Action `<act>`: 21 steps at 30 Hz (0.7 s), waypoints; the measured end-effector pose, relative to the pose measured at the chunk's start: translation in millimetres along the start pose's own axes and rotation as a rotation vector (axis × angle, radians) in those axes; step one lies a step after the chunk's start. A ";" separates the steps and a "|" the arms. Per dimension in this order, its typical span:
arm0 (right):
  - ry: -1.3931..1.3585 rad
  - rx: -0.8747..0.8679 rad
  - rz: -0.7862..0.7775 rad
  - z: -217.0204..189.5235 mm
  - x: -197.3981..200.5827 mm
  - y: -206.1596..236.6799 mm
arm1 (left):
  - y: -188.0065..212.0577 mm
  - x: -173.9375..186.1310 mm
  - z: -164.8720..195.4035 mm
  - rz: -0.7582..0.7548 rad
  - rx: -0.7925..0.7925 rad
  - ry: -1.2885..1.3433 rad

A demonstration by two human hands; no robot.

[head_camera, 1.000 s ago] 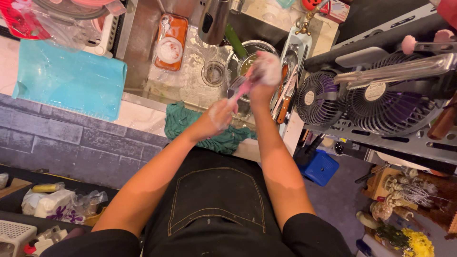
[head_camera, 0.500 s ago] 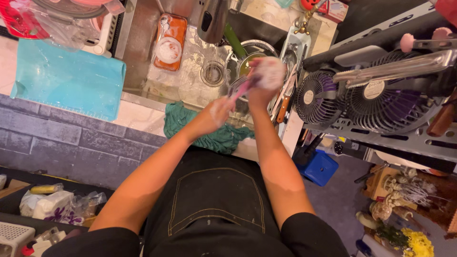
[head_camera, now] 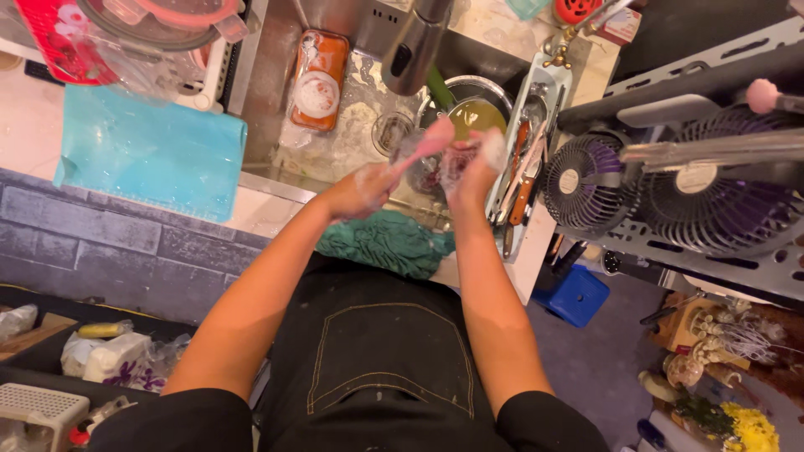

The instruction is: The person washes dishes at a kitchen sink, scrubbing a spatula, utensils, a pot, and a bowl with a soapy sponge, rinsing each item under running water, and setting cleaned items aside while working through the dishes in the sink.

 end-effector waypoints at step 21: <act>0.189 -0.318 0.102 32.0 -2.8 36.1 | -56.8 207.6 5.1 0.639 -0.088 -0.876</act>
Point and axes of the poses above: each hand's wrist, its own y-axis away from the middle knuckle, its own x-axis out of the back of the hand, z = x × y, the point moved 6 cm from there along -y, towards the middle knuckle, and after that the axes turned 3 degrees about -z, right-handed, at the moved point
